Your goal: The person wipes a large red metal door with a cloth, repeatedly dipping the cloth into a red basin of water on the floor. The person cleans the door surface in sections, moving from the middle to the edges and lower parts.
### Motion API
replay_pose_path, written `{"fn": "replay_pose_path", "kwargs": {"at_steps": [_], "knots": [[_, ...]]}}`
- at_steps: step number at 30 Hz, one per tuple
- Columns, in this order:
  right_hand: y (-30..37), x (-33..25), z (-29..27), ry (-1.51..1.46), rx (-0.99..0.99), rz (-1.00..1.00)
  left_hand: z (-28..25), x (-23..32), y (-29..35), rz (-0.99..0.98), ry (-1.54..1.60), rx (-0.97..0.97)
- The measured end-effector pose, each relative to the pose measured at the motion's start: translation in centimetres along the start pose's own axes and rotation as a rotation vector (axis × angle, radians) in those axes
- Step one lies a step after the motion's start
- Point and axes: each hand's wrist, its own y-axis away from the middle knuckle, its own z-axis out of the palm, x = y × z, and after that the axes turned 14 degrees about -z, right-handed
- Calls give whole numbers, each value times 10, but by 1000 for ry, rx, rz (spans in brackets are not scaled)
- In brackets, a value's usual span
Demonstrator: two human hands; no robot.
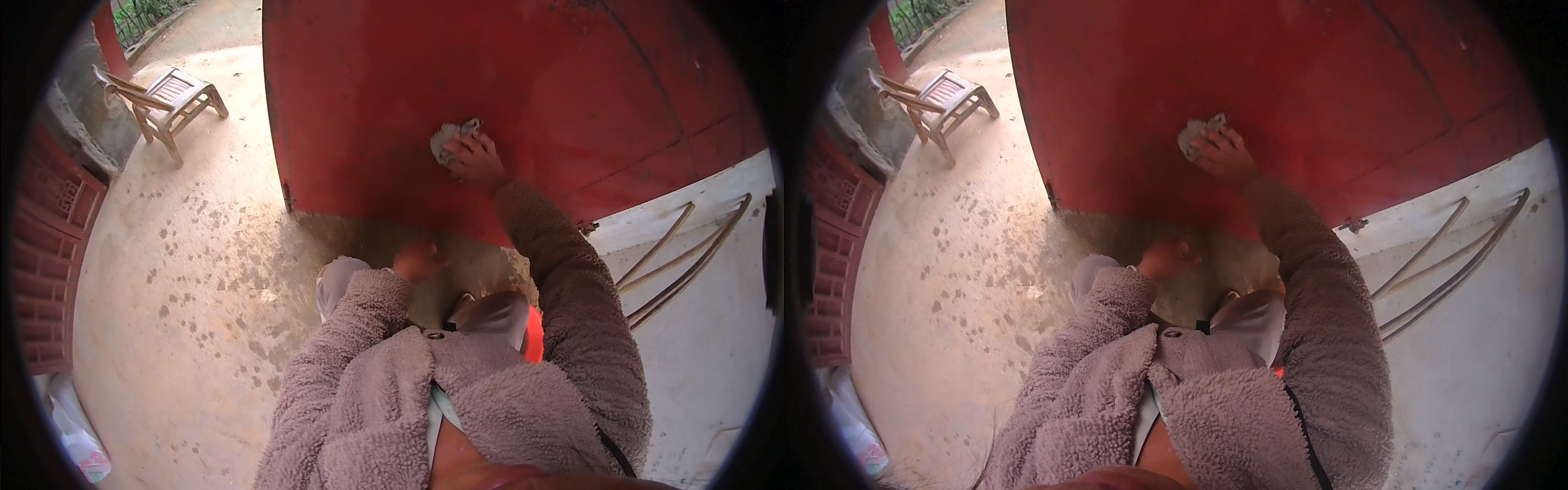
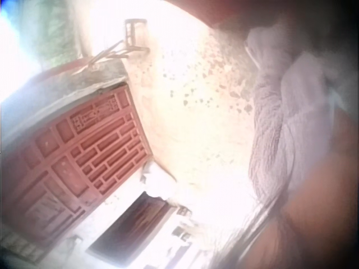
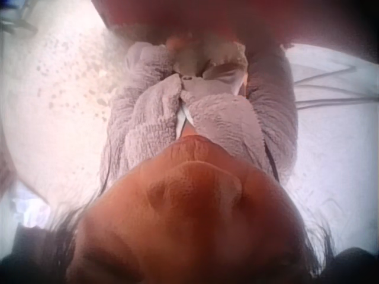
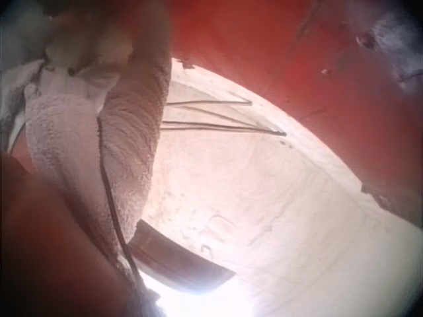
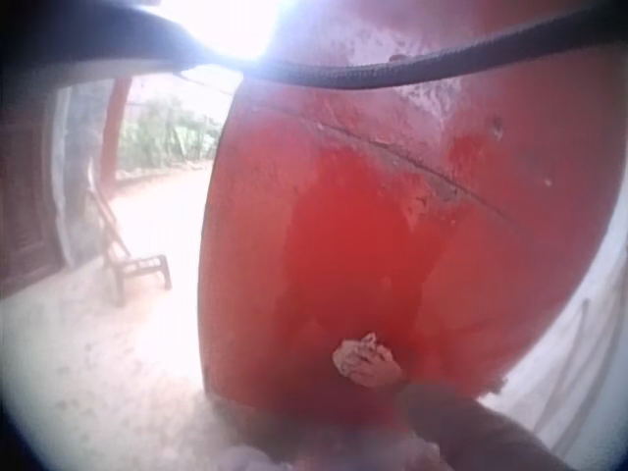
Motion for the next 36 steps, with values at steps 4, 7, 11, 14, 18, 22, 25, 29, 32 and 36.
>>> {"fn": "replay_pose_path", "kwargs": {"at_steps": [4,7,11,14,18,22,25,29,32,36], "knots": [[-3,18,-35,171,-62,21,-5,4,-7,-20,-101,-145],[-105,84,-173,165,-327,482,42,-49,-52,95,-75,53],[-123,192,-240,702,890,488,35,-37,-43,44,-138,-95],[-159,186,-231,707,846,444,22,-17,-20,-17,-175,-120],[-189,131,-147,373,727,49,7,-15,-7,-13,-174,-95],[-156,54,-67,17,268,-295,5,-12,0,1,-199,-57],[-161,44,-85,-26,139,-343,0,-18,4,-15,-185,-13],[-188,127,-163,322,471,-97,-3,-20,6,2,-134,16],[-248,156,-216,525,763,237,-4,-28,5,83,-133,52],[-292,136,-186,489,812,248,-8,-14,6,29,-232,-129]]}}
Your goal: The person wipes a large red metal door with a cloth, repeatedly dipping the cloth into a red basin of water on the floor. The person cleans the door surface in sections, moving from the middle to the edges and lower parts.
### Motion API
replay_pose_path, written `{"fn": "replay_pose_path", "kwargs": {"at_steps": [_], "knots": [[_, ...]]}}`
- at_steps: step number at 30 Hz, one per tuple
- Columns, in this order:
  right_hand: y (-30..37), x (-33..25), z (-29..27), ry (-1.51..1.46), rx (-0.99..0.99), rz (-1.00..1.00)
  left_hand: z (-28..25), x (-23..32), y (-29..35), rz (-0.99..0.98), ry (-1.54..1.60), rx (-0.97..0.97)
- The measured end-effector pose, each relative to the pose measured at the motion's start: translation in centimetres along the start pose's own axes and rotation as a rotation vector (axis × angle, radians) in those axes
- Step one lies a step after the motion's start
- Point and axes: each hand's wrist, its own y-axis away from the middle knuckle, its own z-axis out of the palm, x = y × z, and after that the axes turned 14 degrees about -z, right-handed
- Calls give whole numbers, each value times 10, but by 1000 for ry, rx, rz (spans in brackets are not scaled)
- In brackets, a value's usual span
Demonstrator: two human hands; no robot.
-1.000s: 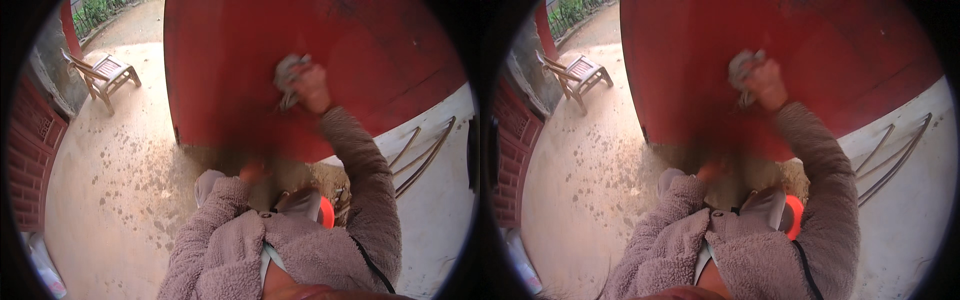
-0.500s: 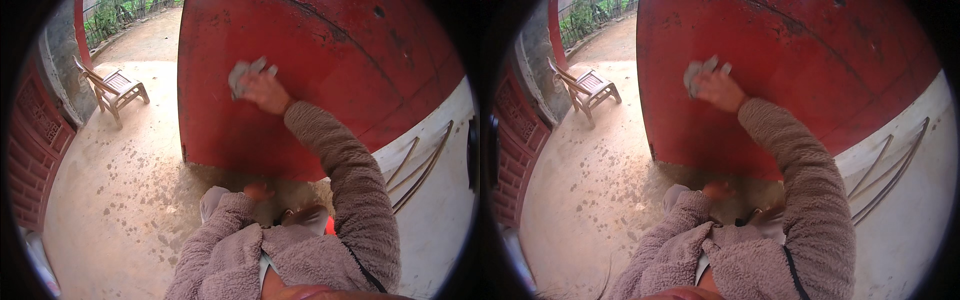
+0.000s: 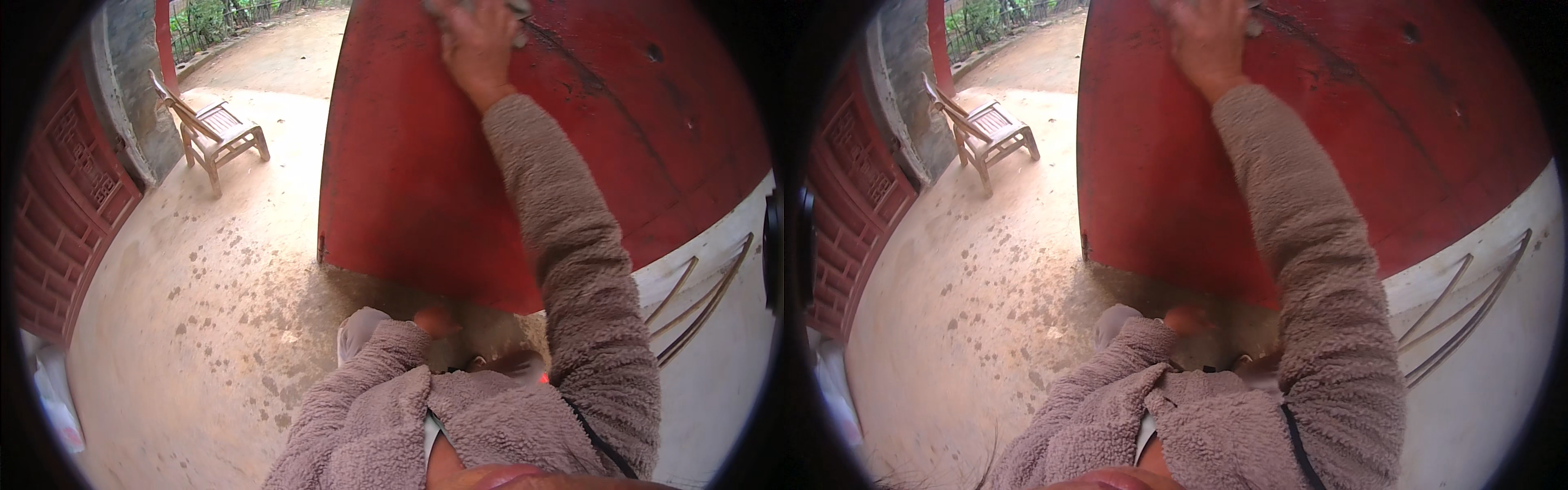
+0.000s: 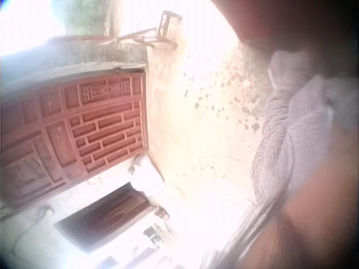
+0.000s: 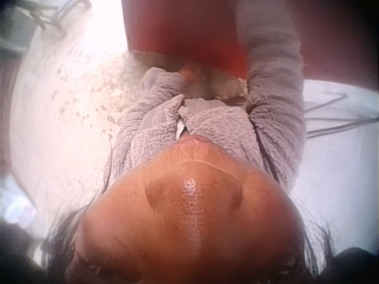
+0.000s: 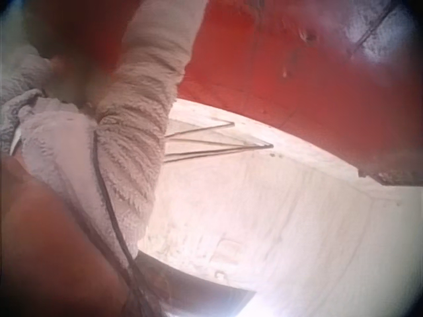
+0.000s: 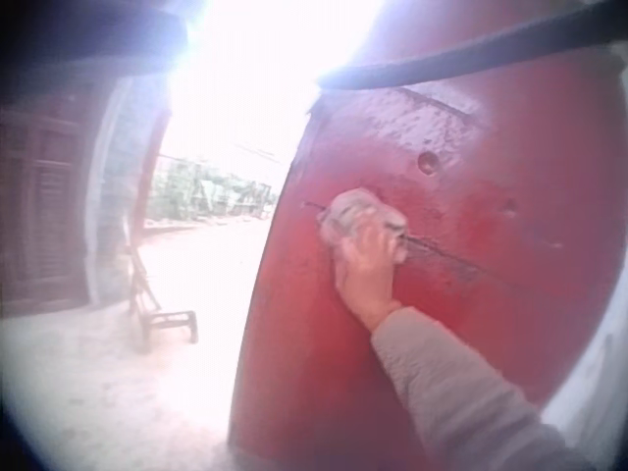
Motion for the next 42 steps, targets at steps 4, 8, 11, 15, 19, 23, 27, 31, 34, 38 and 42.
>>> {"fn": "replay_pose_path", "kwargs": {"at_steps": [4,8,11,15,19,23,27,31,34,38,42], "knots": [[59,-82,38,-282,-315,-365,36,0,-16,-7,19,194],[105,-111,5,-418,-519,-644,-22,17,23,2,25,20],[98,-56,-31,-238,-399,-548,-13,0,7,72,100,84],[113,104,-125,-41,-150,-185,9,-21,-27,12,-49,45],[191,183,-205,356,-244,226,17,-23,-18,12,-27,92],[188,162,-183,391,11,531,27,-17,-20,-33,-65,28],[145,89,-126,72,69,293,34,-15,-28,-52,-125,6],[145,68,-120,-130,-297,-293,37,-2,-39,-90,-150,-38],[160,101,-142,-121,-328,-262,33,9,-48,-97,-192,-114],[217,192,-225,156,-301,-116,56,9,-60,-72,-180,-24],[314,242,-303,428,-315,341,66,3,-64,22,-213,-92]]}}
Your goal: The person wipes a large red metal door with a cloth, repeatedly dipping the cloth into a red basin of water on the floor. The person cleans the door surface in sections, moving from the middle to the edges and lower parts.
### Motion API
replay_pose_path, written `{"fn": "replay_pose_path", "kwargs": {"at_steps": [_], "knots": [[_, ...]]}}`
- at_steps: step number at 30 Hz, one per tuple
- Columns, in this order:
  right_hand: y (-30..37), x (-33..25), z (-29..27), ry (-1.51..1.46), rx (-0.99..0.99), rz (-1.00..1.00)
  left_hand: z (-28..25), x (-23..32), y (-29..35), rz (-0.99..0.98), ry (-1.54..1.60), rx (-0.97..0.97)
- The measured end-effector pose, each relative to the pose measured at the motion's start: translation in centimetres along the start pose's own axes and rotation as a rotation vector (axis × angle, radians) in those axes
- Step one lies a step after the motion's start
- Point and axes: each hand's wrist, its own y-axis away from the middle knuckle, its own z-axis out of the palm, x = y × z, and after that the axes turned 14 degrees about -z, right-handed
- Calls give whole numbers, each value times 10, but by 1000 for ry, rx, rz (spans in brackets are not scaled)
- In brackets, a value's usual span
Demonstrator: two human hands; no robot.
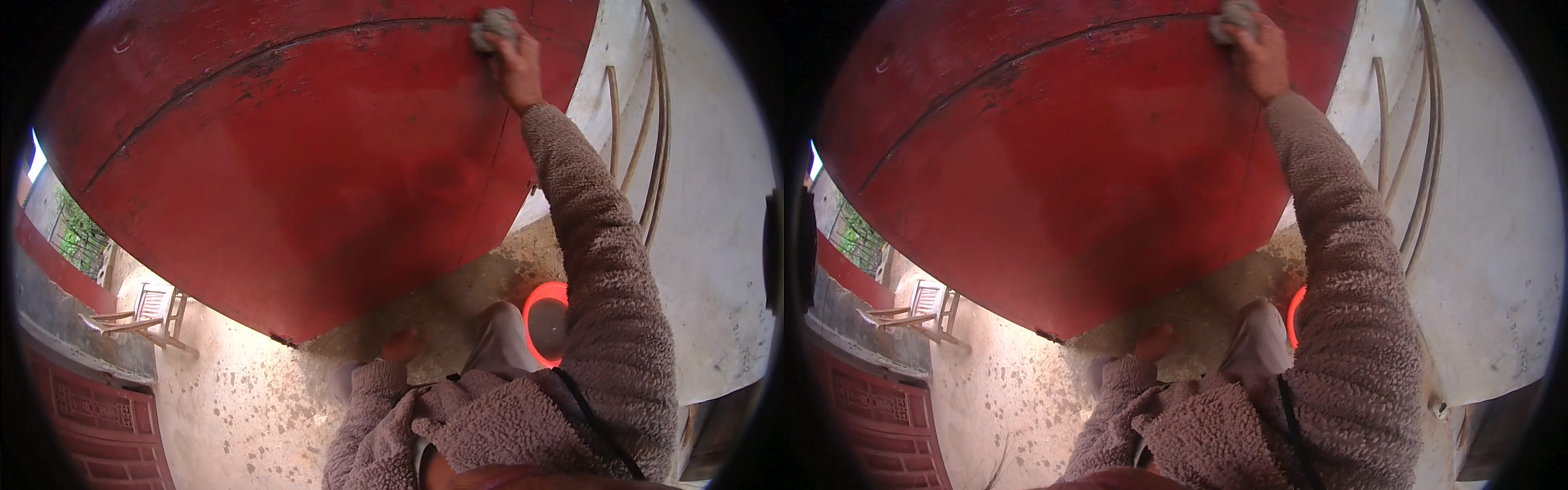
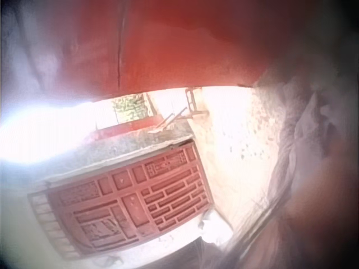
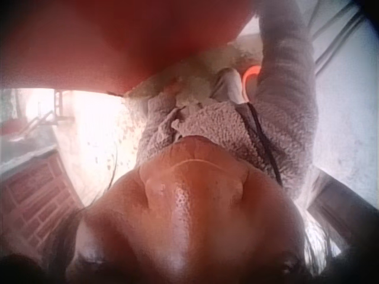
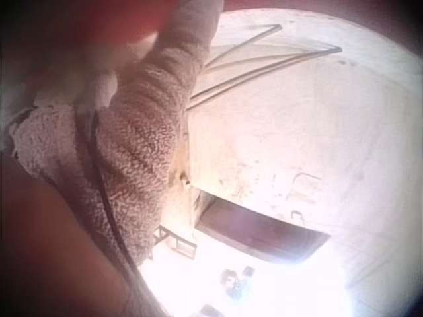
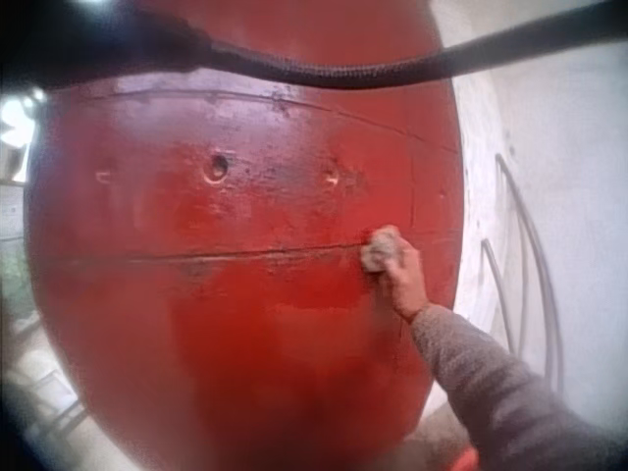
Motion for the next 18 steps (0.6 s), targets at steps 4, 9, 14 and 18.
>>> {"fn": "replay_pose_path", "kwargs": {"at_steps": [4,9,14,18], "knots": [[27,26,13,91,209,549,-4,12,4,13,20,-34],[-39,-57,5,-171,259,50,-1,21,-2,3,-19,-109],[-45,-73,6,-307,-59,-551,26,13,-17,-27,-16,-30],[-3,37,-13,-121,-141,-346,3,41,-9,-92,66,-159]]}}
